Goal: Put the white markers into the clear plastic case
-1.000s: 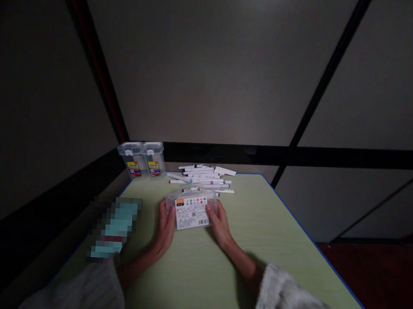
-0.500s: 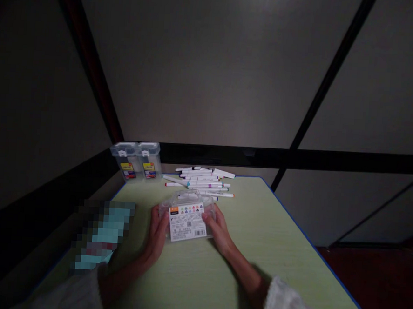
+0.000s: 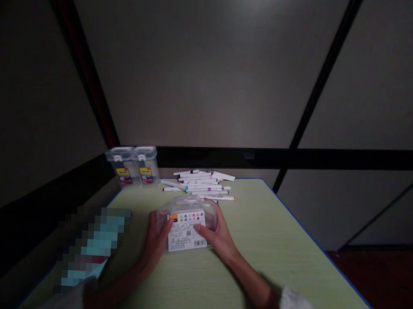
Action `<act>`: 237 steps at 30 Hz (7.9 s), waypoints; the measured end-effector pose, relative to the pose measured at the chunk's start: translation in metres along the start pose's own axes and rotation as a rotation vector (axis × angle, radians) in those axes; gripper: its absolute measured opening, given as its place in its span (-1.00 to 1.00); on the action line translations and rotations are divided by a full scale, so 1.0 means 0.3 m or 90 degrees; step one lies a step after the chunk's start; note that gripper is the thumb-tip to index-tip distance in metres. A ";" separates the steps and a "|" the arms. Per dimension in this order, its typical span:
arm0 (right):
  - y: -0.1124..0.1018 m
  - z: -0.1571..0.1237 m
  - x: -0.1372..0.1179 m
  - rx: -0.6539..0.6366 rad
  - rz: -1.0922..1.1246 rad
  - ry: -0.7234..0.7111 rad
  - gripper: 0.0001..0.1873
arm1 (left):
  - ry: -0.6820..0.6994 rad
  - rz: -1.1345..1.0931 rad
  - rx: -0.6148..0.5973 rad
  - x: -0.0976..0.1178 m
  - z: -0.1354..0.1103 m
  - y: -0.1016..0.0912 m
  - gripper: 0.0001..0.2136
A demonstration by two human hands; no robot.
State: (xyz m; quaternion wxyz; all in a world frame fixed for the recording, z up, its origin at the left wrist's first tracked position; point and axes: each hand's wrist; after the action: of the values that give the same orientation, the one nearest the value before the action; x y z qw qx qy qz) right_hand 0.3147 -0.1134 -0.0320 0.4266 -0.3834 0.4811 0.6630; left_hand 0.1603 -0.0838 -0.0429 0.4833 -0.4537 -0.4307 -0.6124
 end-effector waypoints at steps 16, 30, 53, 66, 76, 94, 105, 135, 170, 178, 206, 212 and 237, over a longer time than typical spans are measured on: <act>0.008 -0.006 -0.004 -0.009 -0.010 0.015 -0.48 | 0.114 0.050 -0.051 0.037 -0.011 -0.014 -0.68; 0.026 -0.010 0.009 0.007 -0.009 -0.019 -0.49 | 0.104 0.073 0.001 0.030 0.001 -0.011 -0.68; 0.018 -0.014 0.006 -0.036 -0.051 0.011 -0.51 | 0.178 0.016 0.022 0.061 0.005 -0.015 -0.81; 0.028 -0.022 -0.003 -0.034 -0.071 0.011 -0.52 | 0.167 0.039 -0.014 0.078 0.008 -0.020 -0.78; 0.023 -0.019 0.003 -0.037 -0.075 -0.003 -0.53 | 0.164 0.046 0.004 0.083 0.007 -0.022 -0.77; 0.023 -0.019 0.000 -0.040 -0.072 0.010 -0.51 | 0.067 -0.025 0.070 0.064 0.023 -0.027 -0.73; 0.007 0.005 0.025 0.087 0.028 -0.004 -0.51 | 0.032 -0.059 -0.099 0.055 -0.005 -0.002 -0.64; -0.015 0.023 0.024 0.035 0.099 -0.109 -0.76 | 0.034 0.016 -0.108 0.039 -0.029 -0.002 -0.76; -0.032 0.027 0.010 0.213 -0.224 -0.115 -0.67 | 0.040 0.011 -0.121 0.046 -0.037 0.000 -0.75; -0.031 0.026 0.010 0.233 -0.171 -0.104 -0.69 | 0.061 0.032 -0.147 0.039 -0.043 -0.008 -0.75; -0.030 0.043 0.035 0.189 -0.040 -0.042 -0.62 | 0.047 0.075 -0.088 0.053 -0.038 0.003 -0.75; -0.032 0.040 0.039 0.198 -0.069 -0.080 -0.67 | 0.054 0.067 -0.042 0.045 -0.033 0.005 -0.71; 0.067 0.006 -0.004 0.162 0.224 0.144 -0.64 | 0.175 0.206 0.036 0.025 -0.064 -0.004 -0.61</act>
State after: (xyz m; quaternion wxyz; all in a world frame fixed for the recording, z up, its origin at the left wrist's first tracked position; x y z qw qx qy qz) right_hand 0.2961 -0.1154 -0.0242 0.2929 -0.3085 0.6646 0.6143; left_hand 0.1556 -0.1035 -0.0400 0.6423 -0.4152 -0.2994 -0.5705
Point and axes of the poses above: each hand's wrist, its own z-axis towards the middle knuckle, its own y-axis out of the palm, x = y × z, and after that the axes turned 8 degrees about -x, right-handed
